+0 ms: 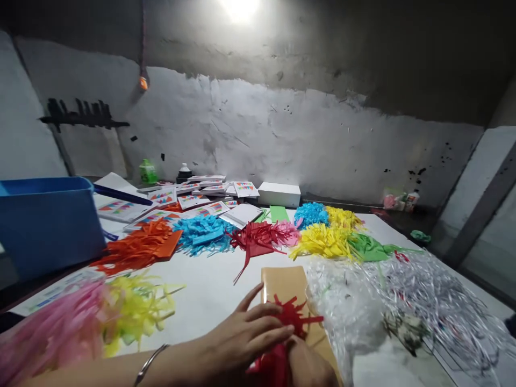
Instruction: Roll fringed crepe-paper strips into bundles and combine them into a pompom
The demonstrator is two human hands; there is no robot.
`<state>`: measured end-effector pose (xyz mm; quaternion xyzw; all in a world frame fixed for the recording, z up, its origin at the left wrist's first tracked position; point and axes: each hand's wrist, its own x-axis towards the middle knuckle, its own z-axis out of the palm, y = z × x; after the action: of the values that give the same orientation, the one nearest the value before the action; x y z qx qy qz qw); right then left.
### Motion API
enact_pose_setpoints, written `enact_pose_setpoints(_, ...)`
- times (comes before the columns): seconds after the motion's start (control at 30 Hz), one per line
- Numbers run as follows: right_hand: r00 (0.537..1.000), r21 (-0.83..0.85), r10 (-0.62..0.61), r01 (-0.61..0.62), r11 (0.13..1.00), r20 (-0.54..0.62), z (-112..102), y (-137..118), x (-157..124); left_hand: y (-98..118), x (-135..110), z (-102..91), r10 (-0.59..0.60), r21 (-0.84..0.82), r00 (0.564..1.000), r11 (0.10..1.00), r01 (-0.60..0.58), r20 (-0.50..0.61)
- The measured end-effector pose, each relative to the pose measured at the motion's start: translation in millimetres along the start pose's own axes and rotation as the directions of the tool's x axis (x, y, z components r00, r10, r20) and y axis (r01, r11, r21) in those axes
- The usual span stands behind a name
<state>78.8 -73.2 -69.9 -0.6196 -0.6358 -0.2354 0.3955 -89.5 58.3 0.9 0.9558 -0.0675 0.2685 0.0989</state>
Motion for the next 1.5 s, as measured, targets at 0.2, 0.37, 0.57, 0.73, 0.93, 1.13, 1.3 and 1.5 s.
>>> enact_pose_setpoints(0.2, 0.969, -0.066, -0.243, 0.246, 0.967, 0.052, -7, -35, 6, 41, -30, -19.1, 0.013, 0.363, 0.965, 0.928, 0.086, -0.261)
enact_pose_setpoints(0.37, 0.933, -0.114, -0.325, 0.31, 0.944, -0.152, -12, -53, 18, 62, -51, -58.4, -0.155, -0.077, 0.976, 0.986, 0.145, -0.154)
enact_pose_setpoints(0.57, 0.868, -0.099, -0.435, 0.424, 0.9, -0.241, -21, -65, 20, 33, -39, -68.2, -0.687, -0.585, 0.688, 0.465, 0.664, 0.234)
enact_pose_setpoints(0.73, 0.836, -0.119, -0.505, 0.49, 0.863, -0.214, -39, -55, 18, 12, -43, -60.7, -0.67, -0.674, 0.643, 0.281, 0.683, 0.372)
enact_pose_setpoints(0.93, 0.824, -0.135, -0.538, 0.521, 0.843, -0.177, -56, -49, 22, 10, -55, -70.5, -0.77, -0.671, 0.601, 0.331, 0.664, 0.215)
enact_pose_setpoints(1.13, 0.812, -0.095, -0.55, 0.542, 0.835, -0.195, -50, -58, 29, 21, -36, -56.8, -0.631, -0.779, 0.656, 0.126, 0.614, 0.414)
enact_pose_setpoints(1.3, 0.851, -0.019, -0.439, 0.453, 0.891, -0.287, -41, -52, 24, 25, -39, -36.3, -0.573, -0.837, 0.645, -0.142, 0.529, 0.505)
enact_pose_setpoints(1.5, 0.864, -0.011, -0.41, 0.425, 0.905, -0.292, -37, -47, 19, 24, -50, -25.9, -0.5, -0.831, 0.664, -0.313, 0.459, 0.555)
